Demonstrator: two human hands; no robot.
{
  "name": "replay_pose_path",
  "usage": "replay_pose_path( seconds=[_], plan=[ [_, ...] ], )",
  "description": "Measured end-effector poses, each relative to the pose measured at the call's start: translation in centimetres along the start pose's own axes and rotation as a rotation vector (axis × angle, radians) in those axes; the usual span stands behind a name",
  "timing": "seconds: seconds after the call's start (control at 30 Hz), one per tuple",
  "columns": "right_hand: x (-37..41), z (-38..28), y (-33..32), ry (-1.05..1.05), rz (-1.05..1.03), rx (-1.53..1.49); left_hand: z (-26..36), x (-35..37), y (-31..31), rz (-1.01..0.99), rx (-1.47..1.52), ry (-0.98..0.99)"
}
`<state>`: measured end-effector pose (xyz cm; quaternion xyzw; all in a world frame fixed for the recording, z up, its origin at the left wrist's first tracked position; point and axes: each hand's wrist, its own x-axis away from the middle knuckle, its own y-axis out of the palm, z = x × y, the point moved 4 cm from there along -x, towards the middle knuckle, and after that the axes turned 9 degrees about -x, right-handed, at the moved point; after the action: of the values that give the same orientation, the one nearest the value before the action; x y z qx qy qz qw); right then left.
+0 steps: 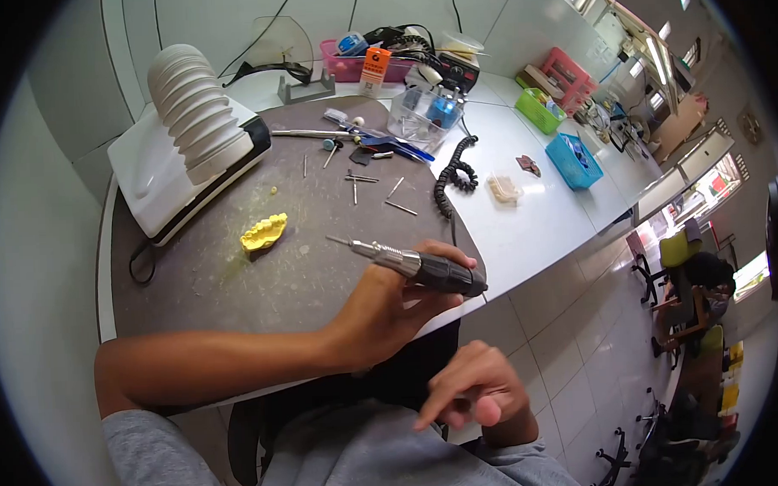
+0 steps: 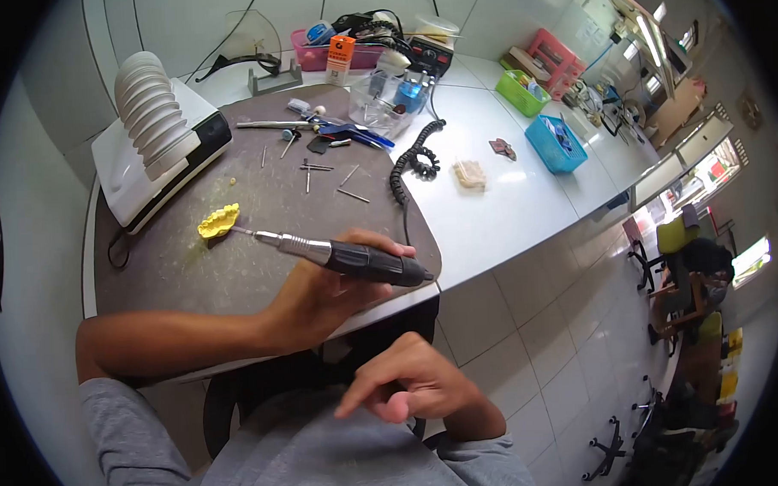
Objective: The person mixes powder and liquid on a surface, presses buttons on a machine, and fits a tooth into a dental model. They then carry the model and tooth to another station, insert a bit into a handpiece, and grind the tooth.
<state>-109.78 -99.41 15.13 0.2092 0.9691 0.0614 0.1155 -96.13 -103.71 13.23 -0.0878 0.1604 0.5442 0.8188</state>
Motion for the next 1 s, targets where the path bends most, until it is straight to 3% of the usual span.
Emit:
replay_pose_path(
  seconds=[0.07,0.1,0.2,0.23,0.3,0.33,0.43,0.5,0.57,0.6,0.7,0.9,1.0],
  plan=[
    [0.6,2.4,1.3,0.071,-0.030,-0.218,1.4,0.0,-0.2,-0.067,-0.284,0.252],
    [0.6,3.3,2.0,0.103,-0.041,-0.315,1.8,0.0,-0.3,-0.071,-0.289,0.248],
    [0.4,5.2,3.6,0.104,-0.033,-0.543,3.2,1.2,0.5,-0.196,-0.824,0.671],
    [0.5,5.8,4.0,0.100,-0.041,-0.543,3.6,1.3,0.6,-0.197,-0.833,0.671],
    [0.5,6.4,4.2,0.052,0.067,-0.532,4.4,2.5,2.1,-0.347,-1.242,0.996],
    [0.3,5.9,4.3,-0.014,0.052,-0.479,4.2,2.8,2.5,-0.336,-1.310,1.059],
    [0.2,6.1,4.6,-0.041,-0.096,-0.321,5.3,3.5,3.1,-0.400,-1.307,1.026],
    [0.6,5.6,4.5,-0.017,-0.081,-0.315,5.1,4.2,4.0,-0.436,-1.326,0.979],
    [1.0,5.4,4.5,-0.189,-0.215,-0.257,4.4,4.0,4.8,-0.280,-1.301,0.800],
    [1.0,4.7,4.7,-0.232,-0.255,-0.213,4.7,3.8,5.1,-0.319,-1.259,0.644],
    [1.4,3.6,5.9,-0.223,-0.266,-0.030,2.9,2.3,6.4,-0.192,-1.142,0.487],
    [2.6,2.3,7.7,-0.318,-0.144,0.139,-0.4,1.5,9.6,-0.226,-1.110,0.519],
    [4.2,0.8,6.5,-0.583,0.025,0.244,-1.5,4.1,9.7,-0.109,-1.045,0.510]
  ],
)
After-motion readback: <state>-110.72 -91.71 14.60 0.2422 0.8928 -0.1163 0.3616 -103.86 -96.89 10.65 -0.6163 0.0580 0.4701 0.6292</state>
